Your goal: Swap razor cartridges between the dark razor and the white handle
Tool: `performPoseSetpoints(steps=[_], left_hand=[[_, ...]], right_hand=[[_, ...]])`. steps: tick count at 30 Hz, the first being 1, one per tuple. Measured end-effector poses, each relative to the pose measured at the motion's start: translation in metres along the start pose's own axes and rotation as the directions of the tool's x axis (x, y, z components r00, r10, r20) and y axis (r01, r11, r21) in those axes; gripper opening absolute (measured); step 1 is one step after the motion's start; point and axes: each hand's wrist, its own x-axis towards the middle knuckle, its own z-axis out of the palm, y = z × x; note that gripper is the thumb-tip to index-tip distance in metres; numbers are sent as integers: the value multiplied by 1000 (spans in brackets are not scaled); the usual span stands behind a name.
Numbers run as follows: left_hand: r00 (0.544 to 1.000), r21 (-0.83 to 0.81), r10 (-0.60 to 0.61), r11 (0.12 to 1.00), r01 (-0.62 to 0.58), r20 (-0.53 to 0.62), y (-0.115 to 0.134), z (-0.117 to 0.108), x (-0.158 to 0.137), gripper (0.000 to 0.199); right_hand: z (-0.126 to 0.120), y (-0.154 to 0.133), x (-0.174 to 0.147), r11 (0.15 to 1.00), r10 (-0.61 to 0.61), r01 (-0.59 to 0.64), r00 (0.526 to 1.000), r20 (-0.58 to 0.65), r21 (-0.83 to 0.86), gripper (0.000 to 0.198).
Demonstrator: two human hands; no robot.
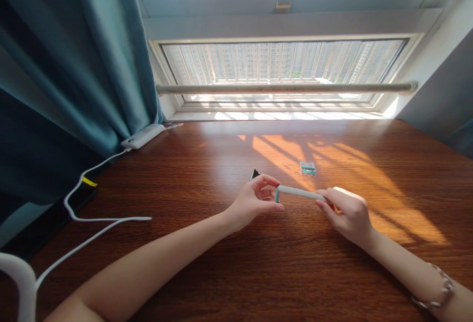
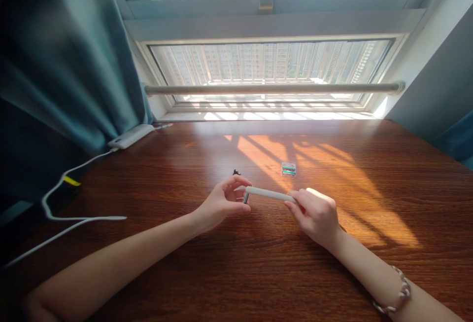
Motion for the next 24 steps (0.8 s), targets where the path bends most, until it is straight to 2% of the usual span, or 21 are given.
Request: performPoseSetpoints(steps=[4, 8, 18, 24], left_hand=[[1000, -17, 9, 1000, -9, 4, 1, 0, 1, 41], [999, -7, 33, 999, -33, 3, 2, 1, 0, 43], [996, 21, 87, 996, -87, -26, 7, 4, -4, 44], [988, 6, 136, 991, -136, -69, 6, 5, -4, 54]], right_hand=[[-1, 0, -1, 993, -85, 81, 995, 50, 84, 17], [0, 1, -1, 998, -51, 48, 997, 57, 44, 18], [0, 5, -1, 996, -66, 64, 997, 28, 64, 17], [0, 4, 0, 996, -72, 70, 997, 33, 64, 18]])
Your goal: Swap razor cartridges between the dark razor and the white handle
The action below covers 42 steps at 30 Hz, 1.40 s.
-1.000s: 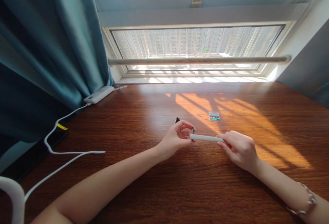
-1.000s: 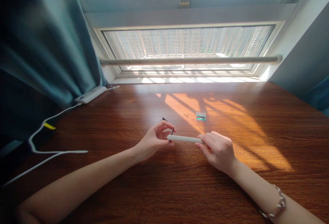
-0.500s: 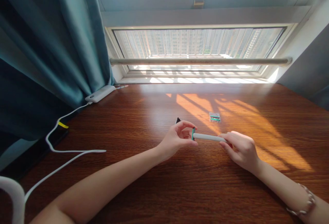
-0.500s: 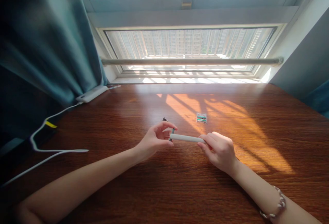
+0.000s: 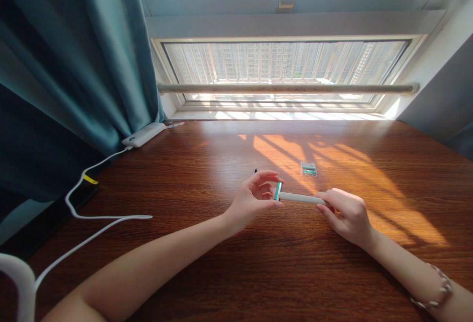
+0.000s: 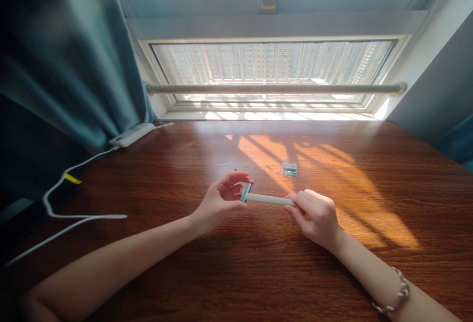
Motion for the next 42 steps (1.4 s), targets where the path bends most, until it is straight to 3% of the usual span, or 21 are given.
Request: performPoseSetpoints(steps=[6, 11, 19, 24, 30, 35, 40, 42], left_hand=[[999, 50, 36, 998, -36, -2, 0, -1, 0, 50], [999, -14, -18, 1000, 19, 51, 0, 0, 0, 47], [997, 29, -51, 998, 50, 54, 1, -1, -1, 45], [997, 72, -59, 996, 55, 55, 2, -2, -3, 47], [995, 71, -75, 995, 70, 64, 2, -2, -3, 44], [996, 76, -73, 995, 69, 55, 1, -3, -2, 46], [993, 78, -89, 993, 84, 71, -1, -4, -1, 43], [994, 83, -86, 993, 80, 71, -2, -4, -1, 45]], right_hand=[[1, 0, 0, 1000, -1, 0, 1000, 20, 27, 16], [2, 0, -1, 1000, 9, -10, 1000, 19, 30, 16], [3, -3, -2, 998, 5, -4, 1000, -2, 60, 15], [2, -2, -1, 994, 107, -107, 993, -40, -19, 15], [4, -3, -2, 1000, 16, -16, 1000, -24, -4, 15], [3, -5, 0, 988, 137, -142, 988, -77, -57, 17], [3, -5, -1, 1000, 6, -6, 999, -33, -11, 17], [4, -4, -1, 999, 27, -28, 999, -41, -33, 16]])
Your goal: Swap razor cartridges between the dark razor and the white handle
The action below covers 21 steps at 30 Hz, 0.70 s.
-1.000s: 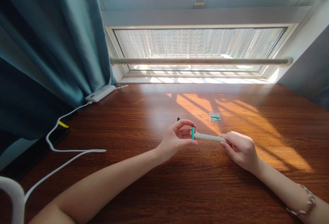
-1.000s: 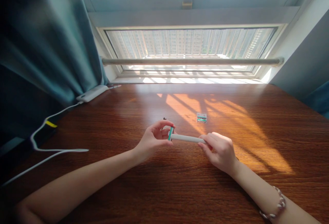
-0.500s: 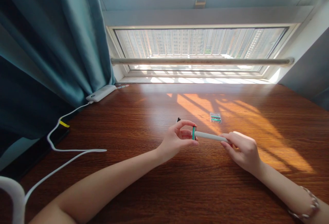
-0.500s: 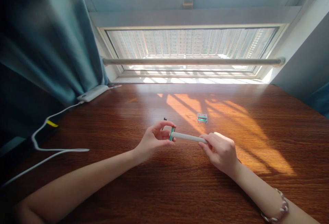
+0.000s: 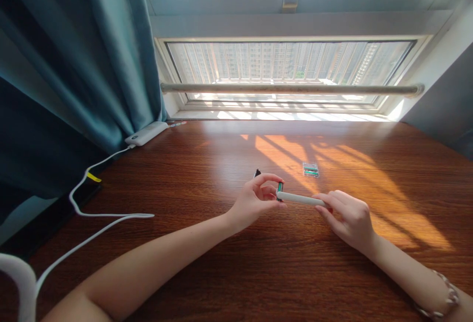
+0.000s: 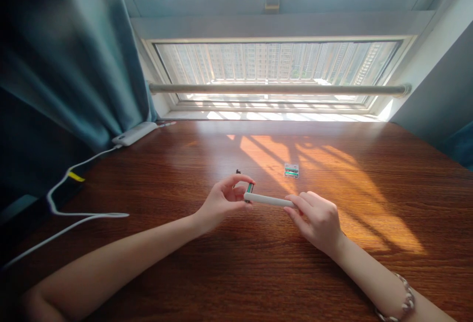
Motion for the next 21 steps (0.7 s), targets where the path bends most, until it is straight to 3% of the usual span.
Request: performPoseSetpoints(steps=[4, 10, 15, 21], left_hand=[[1000, 19, 5, 1000, -5, -11, -1, 0, 1, 47], [999, 45, 33, 998, -33, 0, -3, -2, 2, 40], [998, 56, 51, 997, -48, -45, -3, -2, 3, 43], [998, 34, 46, 998, -45, -39, -2, -2, 4, 42]], right_hand=[[1, 2, 1, 993, 115, -115, 993, -21, -29, 17], [1, 0, -1, 999, -29, 28, 999, 39, 35, 18], [0, 0, 0, 997, 80, -80, 997, -9, -4, 16], [0, 0, -1, 1000, 7, -8, 999, 36, 23, 18]])
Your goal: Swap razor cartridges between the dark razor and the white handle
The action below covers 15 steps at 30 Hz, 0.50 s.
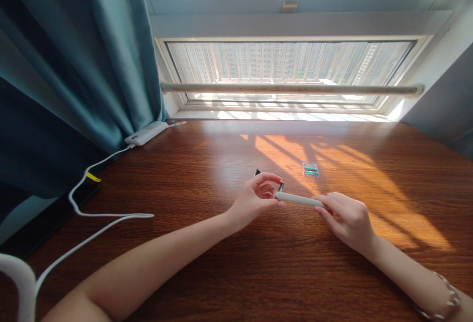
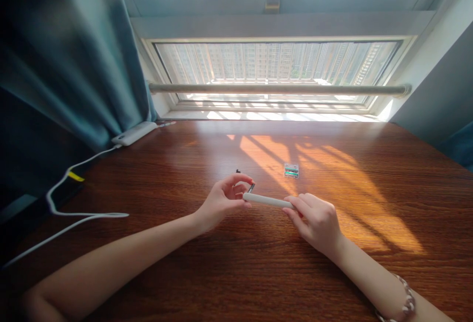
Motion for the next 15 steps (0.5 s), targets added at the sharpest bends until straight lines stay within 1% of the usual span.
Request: performPoseSetpoints(steps=[3, 4, 8, 9, 13, 15], left_hand=[[1000, 26, -13, 1000, 13, -20, 0, 0, 0, 45], [1000, 34, -19, 999, 20, -23, 1, 0, 0, 45], [999, 47, -34, 998, 35, -31, 2, -1, -1, 44], [999, 52, -37, 998, 38, -33, 2, -1, -1, 44], [998, 89, -53, 995, 55, -32, 3, -2, 0, 46], [998, 96, -47, 994, 50, -34, 3, -2, 0, 45]], right_hand=[[1, 1, 0, 994, 99, -100, 995, -28, -48, 18], [1, 1, 0, 993, 110, -111, 993, -30, -43, 19], [2, 1, 0, 999, 22, -24, 999, 45, 38, 20], [3, 1, 0, 999, 26, -28, 998, 53, 39, 20], [1, 1, 0, 988, 152, -152, 988, 7, 1, 20], [0, 0, 0, 991, 122, -123, 992, 26, 49, 19]])
